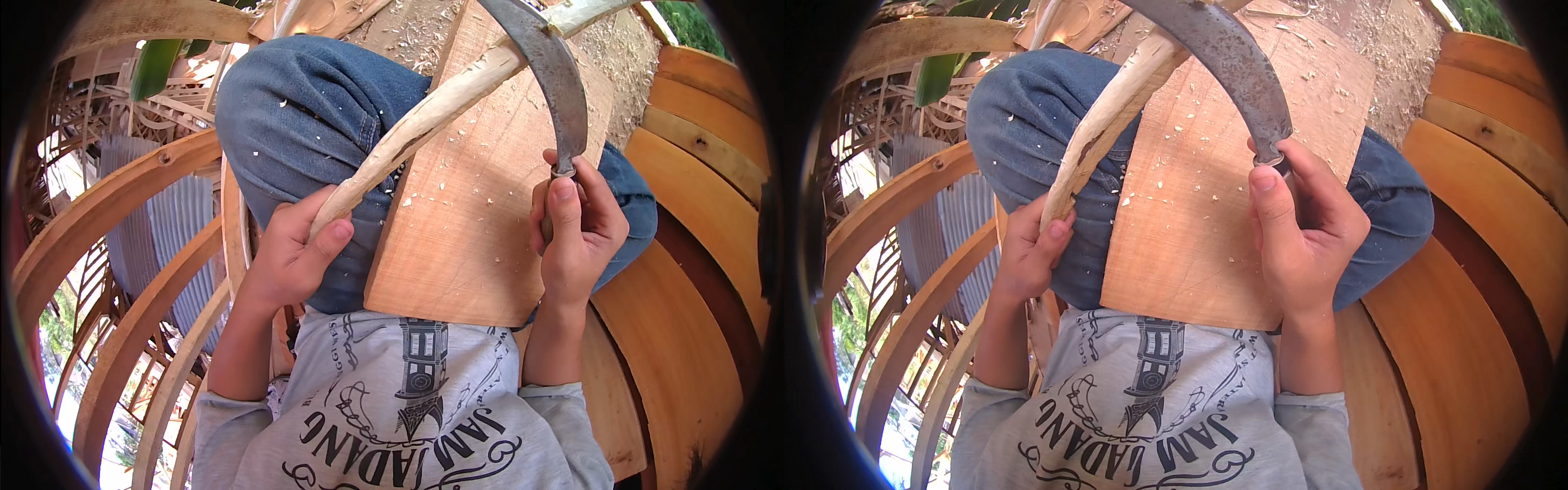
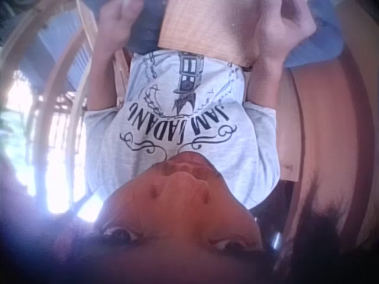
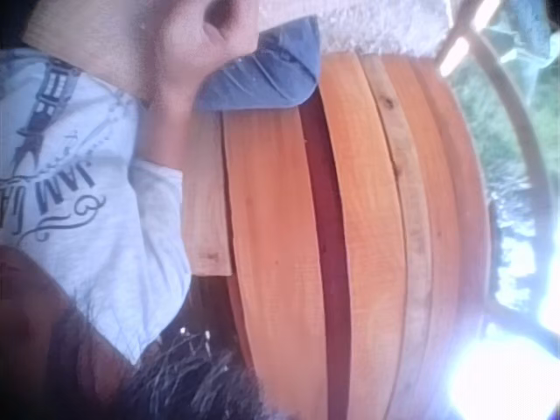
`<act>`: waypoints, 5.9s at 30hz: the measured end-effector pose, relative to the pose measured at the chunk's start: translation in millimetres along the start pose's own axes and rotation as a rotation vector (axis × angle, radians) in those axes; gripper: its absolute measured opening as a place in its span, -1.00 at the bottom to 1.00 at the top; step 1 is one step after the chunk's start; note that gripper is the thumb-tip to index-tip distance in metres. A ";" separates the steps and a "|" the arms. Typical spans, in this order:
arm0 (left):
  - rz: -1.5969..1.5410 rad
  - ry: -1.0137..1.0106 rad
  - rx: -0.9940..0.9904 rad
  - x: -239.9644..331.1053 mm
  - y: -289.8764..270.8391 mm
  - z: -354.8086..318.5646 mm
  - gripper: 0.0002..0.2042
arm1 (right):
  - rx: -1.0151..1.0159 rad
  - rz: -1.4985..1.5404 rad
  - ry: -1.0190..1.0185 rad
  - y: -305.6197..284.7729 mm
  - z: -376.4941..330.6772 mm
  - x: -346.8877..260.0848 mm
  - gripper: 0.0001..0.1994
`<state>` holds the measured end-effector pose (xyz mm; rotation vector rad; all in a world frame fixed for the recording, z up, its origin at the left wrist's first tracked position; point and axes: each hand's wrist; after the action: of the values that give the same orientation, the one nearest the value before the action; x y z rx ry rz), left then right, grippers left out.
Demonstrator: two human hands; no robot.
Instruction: The person sits cross-legged on a wooden floor and uses a curved knife to shave bark and smooth a long wooden stick. They hold the stick with their left hand and repeatedly scrape it with the knife in their right hand, producing wood shavings.
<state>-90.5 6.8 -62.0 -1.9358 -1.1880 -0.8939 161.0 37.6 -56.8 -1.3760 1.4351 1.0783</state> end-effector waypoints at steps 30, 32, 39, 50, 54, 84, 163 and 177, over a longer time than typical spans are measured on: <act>0.142 0.105 0.072 -9.9 6.2 -1.9 -0.55 | 0.162 0.327 0.023 -19.3 0.7 15.6 -0.85; 0.208 0.137 0.074 -11.6 6.6 -1.9 -0.56 | 0.219 0.344 -0.004 -14.9 0.2 17.2 -0.84; 0.360 0.224 0.150 -5.0 14.3 -4.0 -0.68 | 0.150 -0.172 -0.160 -36.8 -1.1 6.5 -0.79; 0.481 0.328 0.217 -8.4 21.1 -3.3 -0.74 | 0.238 -0.756 -0.226 -45.3 18.4 -11.1 -0.68; 0.502 0.335 0.215 -7.2 22.0 -3.0 -0.74 | 0.321 -0.722 -0.284 -52.9 18.2 -3.8 -0.62; 0.517 0.345 0.237 -10.7 22.1 -1.7 -0.69 | 0.478 -0.570 -0.201 -97.6 24.6 -16.2 -0.47; 0.106 0.057 -0.074 2.8 0.8 2.5 -0.53 | 0.581 -0.659 -0.237 -111.1 74.8 -16.6 -0.40; 0.329 0.166 0.051 -4.9 12.0 -0.5 -0.70 | 0.493 -0.869 -0.338 -75.4 83.6 -4.4 -0.39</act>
<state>-81.3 0.0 -68.1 -1.9032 -0.7606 -0.8204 237.6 117.7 -76.7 -1.1801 0.6525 0.3249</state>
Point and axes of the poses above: each hand's wrist, its own z-axis towards the middle knuckle, its own y-axis out of the palm, x = y × z, and after that the axes turned 8 degrees about z, right-handed
